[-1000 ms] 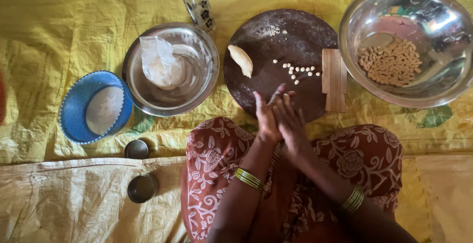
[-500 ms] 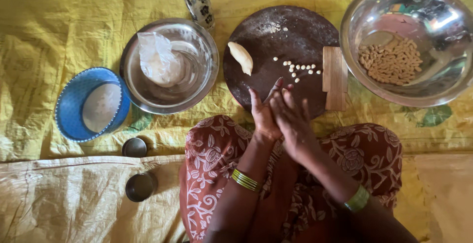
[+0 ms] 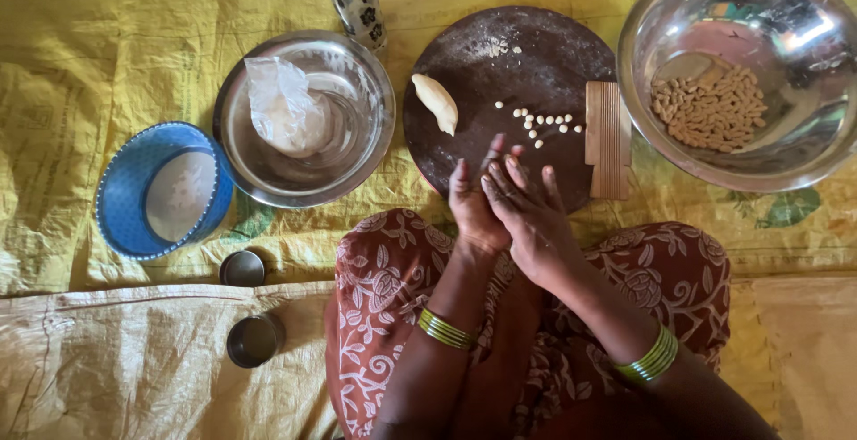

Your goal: The person sits on the floor and rolls a piece of dough into a long rope on a wooden board. They then pinch off small pieces and roll them into uniform balls, placing them in a row on the board.

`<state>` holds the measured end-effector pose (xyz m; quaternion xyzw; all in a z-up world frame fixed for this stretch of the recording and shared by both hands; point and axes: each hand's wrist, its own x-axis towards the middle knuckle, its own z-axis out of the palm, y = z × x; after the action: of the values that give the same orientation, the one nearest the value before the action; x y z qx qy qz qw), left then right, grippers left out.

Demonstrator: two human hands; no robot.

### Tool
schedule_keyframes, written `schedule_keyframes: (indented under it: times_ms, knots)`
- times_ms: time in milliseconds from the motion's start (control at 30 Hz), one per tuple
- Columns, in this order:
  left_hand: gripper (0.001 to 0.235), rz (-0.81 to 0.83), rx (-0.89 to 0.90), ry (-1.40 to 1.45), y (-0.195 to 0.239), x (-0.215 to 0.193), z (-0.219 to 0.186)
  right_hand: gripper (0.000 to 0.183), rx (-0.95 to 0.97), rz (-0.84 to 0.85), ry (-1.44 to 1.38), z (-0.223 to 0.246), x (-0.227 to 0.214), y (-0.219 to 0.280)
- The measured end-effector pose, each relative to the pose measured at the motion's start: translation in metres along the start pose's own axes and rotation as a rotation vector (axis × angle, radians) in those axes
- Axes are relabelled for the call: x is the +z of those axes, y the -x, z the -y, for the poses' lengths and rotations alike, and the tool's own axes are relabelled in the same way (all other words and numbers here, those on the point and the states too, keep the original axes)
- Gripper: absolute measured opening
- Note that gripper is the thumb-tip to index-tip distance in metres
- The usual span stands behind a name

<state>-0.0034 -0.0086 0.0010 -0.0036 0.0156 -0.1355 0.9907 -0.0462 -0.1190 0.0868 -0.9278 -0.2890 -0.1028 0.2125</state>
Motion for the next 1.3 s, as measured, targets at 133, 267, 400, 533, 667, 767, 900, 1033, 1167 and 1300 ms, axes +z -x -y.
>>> schedule_keyframes:
  times_ms: [133, 267, 400, 533, 667, 767, 900, 1033, 1167, 1300]
  knots:
    - [0.059, 0.136, 0.057, 0.108, 0.005, 0.017, -0.023, 0.031, -0.058, -0.154, -0.047, 0.001, 0.011, 0.003]
    - [0.057, 0.075, 0.060, 0.146, 0.001, 0.009, -0.021, 0.018, -0.067, -0.231, -0.394, -0.011, 0.021, 0.006]
    - [0.049, -0.262, 0.044, 0.056, -0.009, -0.017, -0.021, 0.016, 0.043, -0.029, -0.649, -0.045, 0.021, -0.003]
    - [0.045, -0.591, 0.061, -0.047, -0.020, -0.044, -0.030, 0.017, 0.050, 0.229, -0.763, -0.076, 0.029, -0.027]
    - [0.029, -0.636, 0.213, -0.110, -0.032, -0.071, -0.030, 0.017, 0.119, 0.407, -0.471, -0.097, 0.045, -0.050]
    - [0.028, -0.644, 0.294, -0.324, -0.036, -0.084, -0.025, 0.019, 0.119, 0.353, -0.111, -0.112, 0.054, -0.062]
    - [0.023, -0.544, 0.271, -0.393, -0.039, -0.076, -0.018, 0.018, 0.023, -0.002, -0.114, -0.138, 0.052, -0.070]
    - [0.030, -0.568, 0.130, -0.719, -0.031, -0.053, -0.018, 0.019, 0.267, -0.271, -0.250, -0.154, 0.043, -0.050]
    - [0.042, -0.502, 0.033, -1.126, -0.030, -0.035, -0.012, 0.018, 0.286, -0.211, -0.464, -0.140, 0.042, -0.004]
    - [0.046, -0.469, 0.013, -1.285, -0.029, -0.039, -0.006, 0.039, 0.125, -0.116, -0.510, -0.120, 0.049, 0.024]
